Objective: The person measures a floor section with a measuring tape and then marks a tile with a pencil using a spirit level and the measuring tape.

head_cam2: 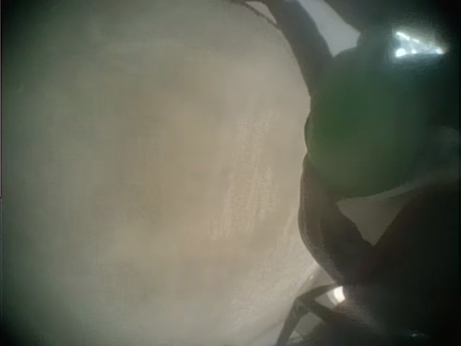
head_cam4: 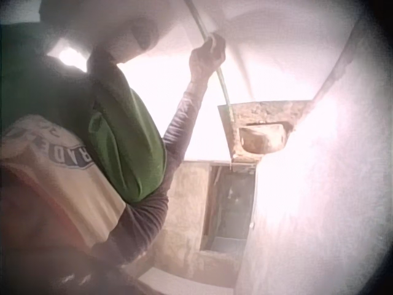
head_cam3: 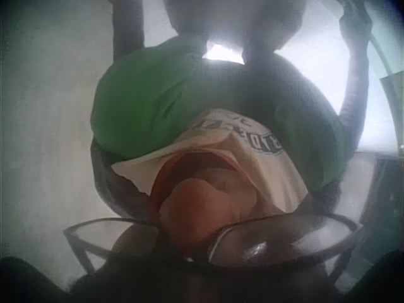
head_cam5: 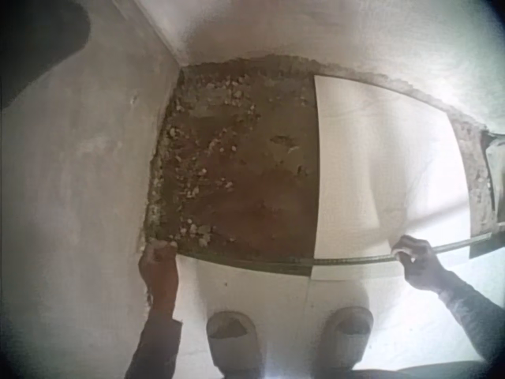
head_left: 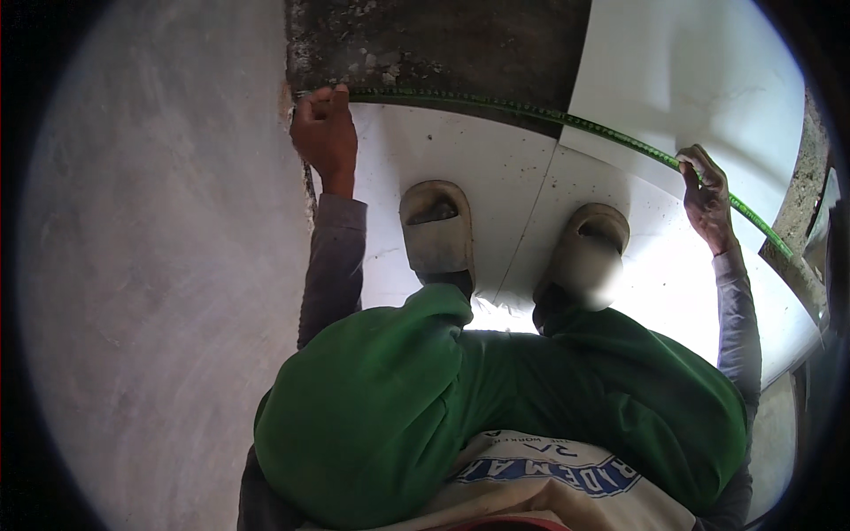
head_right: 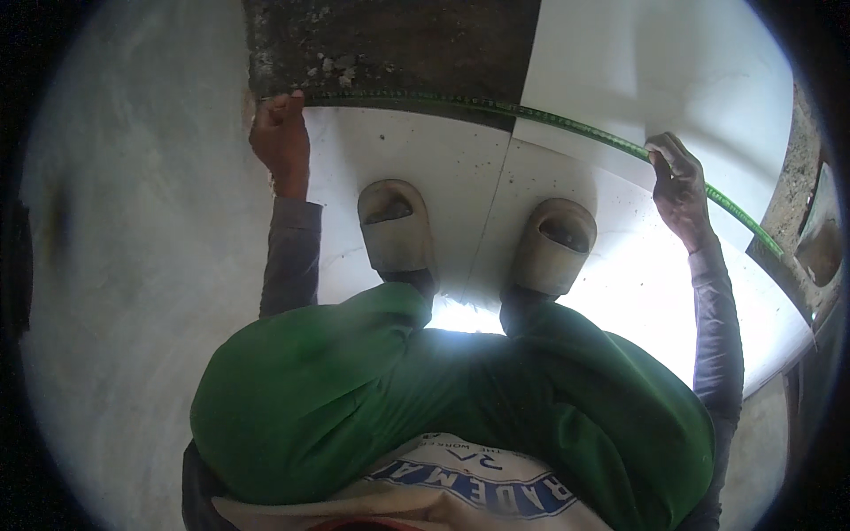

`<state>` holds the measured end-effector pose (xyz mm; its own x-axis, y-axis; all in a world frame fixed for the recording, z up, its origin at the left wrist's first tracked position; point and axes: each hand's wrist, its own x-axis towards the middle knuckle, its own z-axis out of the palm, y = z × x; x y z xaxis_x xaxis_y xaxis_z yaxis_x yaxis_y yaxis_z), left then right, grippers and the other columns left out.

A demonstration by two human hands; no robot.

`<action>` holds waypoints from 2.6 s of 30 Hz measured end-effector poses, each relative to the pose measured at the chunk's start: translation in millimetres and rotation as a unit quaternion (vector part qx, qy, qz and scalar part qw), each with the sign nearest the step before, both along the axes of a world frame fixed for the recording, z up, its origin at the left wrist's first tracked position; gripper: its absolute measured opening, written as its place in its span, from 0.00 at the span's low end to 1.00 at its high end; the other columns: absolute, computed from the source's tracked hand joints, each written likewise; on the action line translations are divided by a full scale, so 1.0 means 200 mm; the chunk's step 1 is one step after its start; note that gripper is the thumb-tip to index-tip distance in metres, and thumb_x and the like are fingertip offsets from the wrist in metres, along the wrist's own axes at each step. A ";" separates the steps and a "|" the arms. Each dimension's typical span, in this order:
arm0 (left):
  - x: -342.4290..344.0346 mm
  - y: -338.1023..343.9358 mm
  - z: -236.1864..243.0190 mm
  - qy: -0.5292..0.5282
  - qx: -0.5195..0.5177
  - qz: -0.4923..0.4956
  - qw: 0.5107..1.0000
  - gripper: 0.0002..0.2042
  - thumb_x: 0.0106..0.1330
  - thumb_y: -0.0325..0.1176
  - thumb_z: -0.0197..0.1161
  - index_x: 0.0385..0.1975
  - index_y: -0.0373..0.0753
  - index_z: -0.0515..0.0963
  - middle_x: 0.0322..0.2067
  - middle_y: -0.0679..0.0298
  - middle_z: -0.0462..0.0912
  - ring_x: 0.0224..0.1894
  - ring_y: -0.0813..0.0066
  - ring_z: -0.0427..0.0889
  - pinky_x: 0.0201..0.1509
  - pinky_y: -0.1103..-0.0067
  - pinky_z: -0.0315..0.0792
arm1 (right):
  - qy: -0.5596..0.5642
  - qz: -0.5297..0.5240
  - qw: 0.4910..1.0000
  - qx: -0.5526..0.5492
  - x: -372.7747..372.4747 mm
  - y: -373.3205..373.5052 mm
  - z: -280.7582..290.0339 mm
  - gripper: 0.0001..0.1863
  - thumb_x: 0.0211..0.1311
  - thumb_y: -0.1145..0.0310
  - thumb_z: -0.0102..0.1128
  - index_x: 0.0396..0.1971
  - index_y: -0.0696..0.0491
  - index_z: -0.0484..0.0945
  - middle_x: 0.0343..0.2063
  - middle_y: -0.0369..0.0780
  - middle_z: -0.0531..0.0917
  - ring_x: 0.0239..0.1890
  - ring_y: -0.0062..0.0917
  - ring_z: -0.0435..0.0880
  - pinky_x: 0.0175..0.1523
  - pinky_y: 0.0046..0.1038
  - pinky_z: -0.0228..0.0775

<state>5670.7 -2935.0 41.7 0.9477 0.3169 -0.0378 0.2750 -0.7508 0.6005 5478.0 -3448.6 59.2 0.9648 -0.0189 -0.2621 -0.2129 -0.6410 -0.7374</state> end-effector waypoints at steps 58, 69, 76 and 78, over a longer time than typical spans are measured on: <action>0.30 0.27 -0.03 0.202 0.039 -0.378 0.902 0.12 0.75 0.38 0.64 0.50 0.41 0.86 0.42 0.61 0.89 0.42 0.72 0.86 0.49 0.74 0.78 | -0.052 -0.037 0.983 -0.172 -0.11 0.15 -0.01 0.03 0.64 0.75 0.62 0.35 0.51 0.82 0.34 0.37 0.80 0.42 0.34 0.81 0.47 0.38 0.75; 0.30 0.25 -0.02 0.185 0.068 -0.389 0.900 0.12 0.75 0.39 0.64 0.50 0.42 0.86 0.42 0.60 0.90 0.43 0.68 0.88 0.52 0.72 0.79 | -0.049 -0.015 0.982 -0.182 -0.09 0.16 0.02 0.04 0.67 0.76 0.58 0.38 0.53 0.80 0.37 0.38 0.82 0.45 0.34 0.83 0.48 0.37 0.77; 0.30 0.25 -0.01 0.192 0.066 -0.377 0.904 0.11 0.74 0.38 0.65 0.50 0.42 0.86 0.41 0.61 0.90 0.42 0.70 0.87 0.49 0.73 0.78 | -0.045 -0.012 0.983 -0.177 -0.11 0.14 0.00 0.04 0.66 0.77 0.59 0.38 0.52 0.80 0.36 0.37 0.81 0.43 0.33 0.82 0.47 0.36 0.77; 0.30 0.27 -0.04 0.187 0.045 -0.382 0.904 0.11 0.74 0.38 0.65 0.50 0.43 0.86 0.42 0.61 0.90 0.42 0.70 0.87 0.49 0.73 0.78 | -0.035 -0.018 0.983 -0.181 -0.13 0.12 -0.02 0.04 0.66 0.78 0.59 0.38 0.52 0.80 0.36 0.37 0.81 0.43 0.33 0.82 0.46 0.36 0.77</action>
